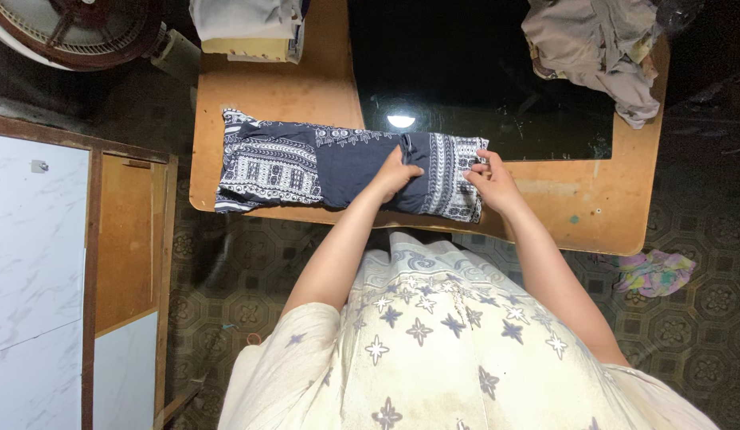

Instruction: The person folds a white cloth, then a dark patterned shirt, and finally a light-colored shirt on a wooden table. Each item is smoothed, folded into a compact rectangle, and placed on a growing stack.

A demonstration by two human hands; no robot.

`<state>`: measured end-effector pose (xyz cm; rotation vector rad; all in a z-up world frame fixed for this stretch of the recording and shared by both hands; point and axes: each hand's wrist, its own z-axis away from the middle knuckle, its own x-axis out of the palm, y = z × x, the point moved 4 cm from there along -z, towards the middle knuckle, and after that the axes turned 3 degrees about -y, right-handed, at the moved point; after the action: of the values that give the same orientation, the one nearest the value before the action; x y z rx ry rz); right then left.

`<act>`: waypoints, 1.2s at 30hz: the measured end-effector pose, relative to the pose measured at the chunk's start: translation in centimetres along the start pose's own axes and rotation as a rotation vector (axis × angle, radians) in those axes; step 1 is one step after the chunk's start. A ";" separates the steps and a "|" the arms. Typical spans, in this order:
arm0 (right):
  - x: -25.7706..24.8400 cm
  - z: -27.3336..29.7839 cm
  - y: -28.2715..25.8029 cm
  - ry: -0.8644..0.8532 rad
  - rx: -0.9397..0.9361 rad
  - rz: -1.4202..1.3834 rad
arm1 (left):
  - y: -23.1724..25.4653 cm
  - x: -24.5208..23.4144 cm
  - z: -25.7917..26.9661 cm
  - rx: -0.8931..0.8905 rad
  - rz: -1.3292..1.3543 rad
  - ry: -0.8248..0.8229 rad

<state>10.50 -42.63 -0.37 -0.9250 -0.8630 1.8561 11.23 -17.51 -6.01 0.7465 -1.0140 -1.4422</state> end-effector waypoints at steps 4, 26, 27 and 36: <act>0.9 1.1 -1.4 0.234 -0.243 0.383 | 4.2 -3.4 2.0 -0.008 -0.370 0.224; 6.8 1.1 1.4 0.063 -0.381 0.973 | 1.3 -2.0 6.3 0.465 -1.256 0.138; 6.8 1.1 1.4 0.059 -0.381 0.968 | 1.3 -2.4 6.5 0.464 -1.246 0.138; 4.4 2.3 1.0 0.380 -0.274 0.567 | 2.5 -1.8 6.7 0.427 -1.160 0.128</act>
<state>6.66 -39.52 -1.22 -1.7741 -0.6650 1.9433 6.54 -14.50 -1.13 1.9164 -0.7925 -2.0980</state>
